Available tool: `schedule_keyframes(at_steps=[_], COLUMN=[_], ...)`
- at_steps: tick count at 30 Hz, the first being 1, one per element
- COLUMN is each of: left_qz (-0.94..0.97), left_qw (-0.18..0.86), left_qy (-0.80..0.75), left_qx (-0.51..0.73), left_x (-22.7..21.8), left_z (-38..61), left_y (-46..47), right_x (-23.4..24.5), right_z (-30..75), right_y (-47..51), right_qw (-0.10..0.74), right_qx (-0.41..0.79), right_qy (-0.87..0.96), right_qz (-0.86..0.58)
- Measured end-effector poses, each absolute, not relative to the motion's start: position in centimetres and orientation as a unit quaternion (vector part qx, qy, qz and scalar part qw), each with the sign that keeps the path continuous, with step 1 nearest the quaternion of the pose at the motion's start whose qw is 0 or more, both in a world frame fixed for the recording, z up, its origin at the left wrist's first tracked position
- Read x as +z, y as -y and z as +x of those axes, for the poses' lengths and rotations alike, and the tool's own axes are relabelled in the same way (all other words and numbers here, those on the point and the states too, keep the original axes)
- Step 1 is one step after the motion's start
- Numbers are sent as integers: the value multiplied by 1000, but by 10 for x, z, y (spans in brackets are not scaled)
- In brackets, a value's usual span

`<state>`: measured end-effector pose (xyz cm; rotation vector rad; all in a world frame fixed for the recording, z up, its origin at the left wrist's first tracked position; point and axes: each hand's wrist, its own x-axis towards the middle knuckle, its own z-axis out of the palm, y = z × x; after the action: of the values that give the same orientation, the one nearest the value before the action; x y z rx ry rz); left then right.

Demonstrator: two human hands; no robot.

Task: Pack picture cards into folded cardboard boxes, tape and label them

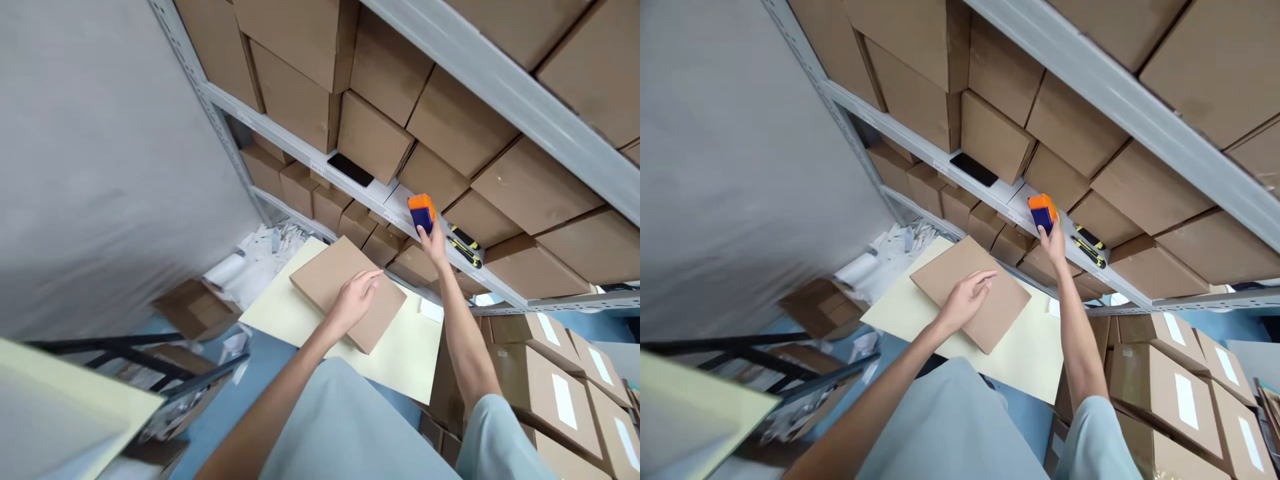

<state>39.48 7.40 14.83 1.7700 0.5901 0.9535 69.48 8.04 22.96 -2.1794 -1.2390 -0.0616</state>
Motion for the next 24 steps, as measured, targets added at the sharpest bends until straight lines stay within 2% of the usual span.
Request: schedule_keyframes(at_steps=[3, 5, 7, 9, 13, 19, 24], left_qz=[709, 698, 697, 700, 686, 727, 767], left_qw=[504, 511, 517, 522, 533, 491, 472], left_qy=[-276, -292, -304, -319, -368, -383, -337], left_qx=[410, 409, 393, 369, 333, 287, 275], left_x=[138, 125, 110, 94, 76, 85, 91], left_z=[398, 399, 400, 398, 391, 392, 393], left_y=[-26, 11, 49, 85, 138, 161, 164], right_x=[184, 148, 116, 92, 69, 70, 63], right_z=[645, 604, 567, 542, 534, 547, 545], right_y=[0, 60, 115, 157, 203, 226, 232], right_qw=[508, 583, 620, 632, 604, 540, 563], right_qx=[78, 200, 318, 382, 406, 412, 480], right_qy=[456, 408, 344, 287, 270, 341, 291], right_qz=[-727, -673, -629, -610, -629, -650, -607])
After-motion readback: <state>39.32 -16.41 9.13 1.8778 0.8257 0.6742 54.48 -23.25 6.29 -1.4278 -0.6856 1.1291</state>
